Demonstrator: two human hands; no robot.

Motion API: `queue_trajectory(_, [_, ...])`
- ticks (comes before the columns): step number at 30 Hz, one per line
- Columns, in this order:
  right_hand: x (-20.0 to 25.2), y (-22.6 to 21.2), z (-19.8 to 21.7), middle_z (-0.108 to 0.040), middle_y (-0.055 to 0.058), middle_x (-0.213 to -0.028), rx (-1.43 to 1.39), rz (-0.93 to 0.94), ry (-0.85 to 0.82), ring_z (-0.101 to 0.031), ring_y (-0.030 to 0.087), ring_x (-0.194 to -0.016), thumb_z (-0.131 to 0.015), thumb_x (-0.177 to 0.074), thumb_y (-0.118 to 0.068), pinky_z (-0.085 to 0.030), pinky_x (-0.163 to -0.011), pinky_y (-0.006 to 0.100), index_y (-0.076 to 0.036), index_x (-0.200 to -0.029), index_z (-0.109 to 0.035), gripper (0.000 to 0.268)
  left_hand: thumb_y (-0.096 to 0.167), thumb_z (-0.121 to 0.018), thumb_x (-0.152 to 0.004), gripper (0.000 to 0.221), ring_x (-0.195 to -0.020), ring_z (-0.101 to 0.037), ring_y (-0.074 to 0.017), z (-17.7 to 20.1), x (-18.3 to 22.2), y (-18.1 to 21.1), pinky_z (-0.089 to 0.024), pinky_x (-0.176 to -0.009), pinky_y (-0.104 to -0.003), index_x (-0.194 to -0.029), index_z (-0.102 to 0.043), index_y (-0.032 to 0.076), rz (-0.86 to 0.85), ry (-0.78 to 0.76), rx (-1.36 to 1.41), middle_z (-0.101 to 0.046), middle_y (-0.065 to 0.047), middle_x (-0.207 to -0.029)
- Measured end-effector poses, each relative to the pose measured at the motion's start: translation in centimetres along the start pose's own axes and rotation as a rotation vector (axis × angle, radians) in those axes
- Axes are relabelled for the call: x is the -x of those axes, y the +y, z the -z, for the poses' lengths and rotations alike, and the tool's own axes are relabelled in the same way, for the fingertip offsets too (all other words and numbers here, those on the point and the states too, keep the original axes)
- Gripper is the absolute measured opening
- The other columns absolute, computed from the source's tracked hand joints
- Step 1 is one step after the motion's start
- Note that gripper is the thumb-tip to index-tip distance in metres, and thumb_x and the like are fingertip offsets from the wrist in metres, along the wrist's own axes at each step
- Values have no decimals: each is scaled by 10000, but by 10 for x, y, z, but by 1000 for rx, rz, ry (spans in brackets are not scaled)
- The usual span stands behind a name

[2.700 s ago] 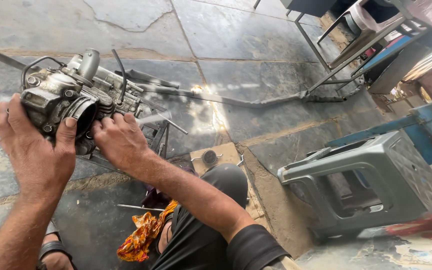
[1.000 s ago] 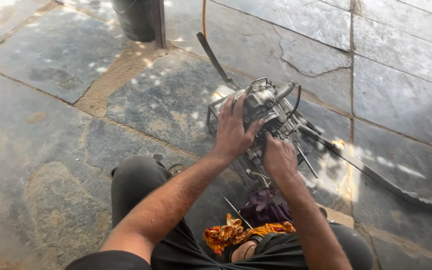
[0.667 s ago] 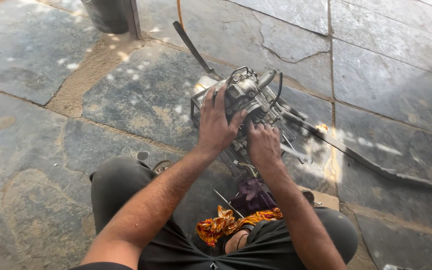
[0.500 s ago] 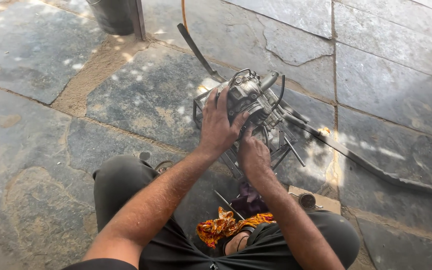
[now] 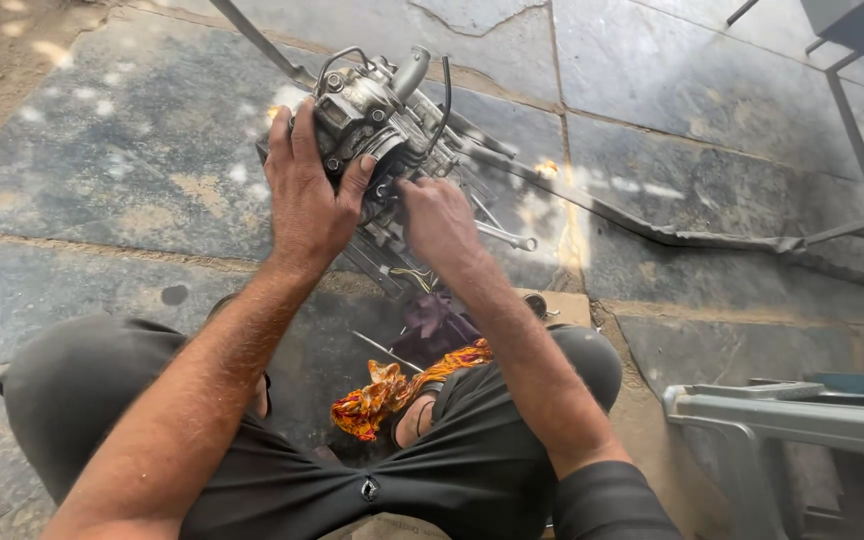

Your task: The recorder is repairing a motorcycle engine by adjusting internal components with hands and tools while sitting on the floor.

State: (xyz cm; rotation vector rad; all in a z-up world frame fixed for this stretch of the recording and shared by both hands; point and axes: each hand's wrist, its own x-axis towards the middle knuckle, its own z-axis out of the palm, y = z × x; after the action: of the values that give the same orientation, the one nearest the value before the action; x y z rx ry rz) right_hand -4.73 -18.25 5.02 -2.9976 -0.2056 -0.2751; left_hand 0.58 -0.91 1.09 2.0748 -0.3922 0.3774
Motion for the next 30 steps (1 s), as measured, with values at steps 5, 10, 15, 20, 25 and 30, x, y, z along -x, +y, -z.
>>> queue_trajectory(5, [-3, 4, -25, -734, 139, -956, 127, 102, 88, -691, 301, -937, -658, -898, -88, -520, -823, 463, -41, -1118, -732, 237, 520, -672, -1068, 855, -1477, -287, -534, 7, 4, 3, -358, -1157, -684, -1643, -190, 111, -6, -10, 18, -179, -348, -1610])
queue_trajectory(10, [1, -8, -22, -727, 161, -953, 194, 101, 155, -684, 343, -970, -637, -821, -90, -530, -860, 484, -30, -1001, -722, 209, 446, -731, -1061, 872, -1547, -180, -538, 12, 3, 6, -220, -1250, -654, -1653, -235, 42, -78, -30, 51, -227, -369, -1647])
queue_trajectory(15, [17, -36, -32, -713, 210, -777, -9, -102, -62, -715, 317, -659, -520, -967, 4, -579, -563, 413, 196, -1306, -511, 390, 423, -714, -1111, 837, -1555, -292, -525, 10, 9, 3, -298, -1255, -675, -1644, -232, -5, -47, -11, -1, -222, -337, -1628])
queue_trajectory(20, [8, -22, -15, -696, 176, -831, 105, -27, -32, -698, 267, -732, -544, -956, -18, -572, -655, 413, 148, -1296, -546, 378, 463, -716, -1109, 863, -1517, -327, -521, 5, 7, -5, -342, -1199, -690, -1651, -219, 10, -48, -10, -37, -219, -317, -1603])
queue_trajectory(25, [4, -12, -18, -685, 150, -897, 135, 44, 96, -676, 262, -855, -595, -923, -71, -547, -818, 460, 60, -1223, -628, 329, 441, -712, -1110, 852, -1481, -336, -518, 7, 6, -3, -378, -1134, -682, -1650, -206, 19, -13, -37, -44, -205, -324, -1641])
queue_trajectory(30, [1, -6, -28, -677, 120, -891, 250, 103, 86, -660, 234, -872, -593, -928, -88, -539, -875, 446, 21, -1151, -659, 257, 410, -698, -1110, 836, -1463, -339, -495, 4, 8, -6, -370, -1183, -682, -1659, -207, 15, -73, -8, -64, -210, -304, -1607])
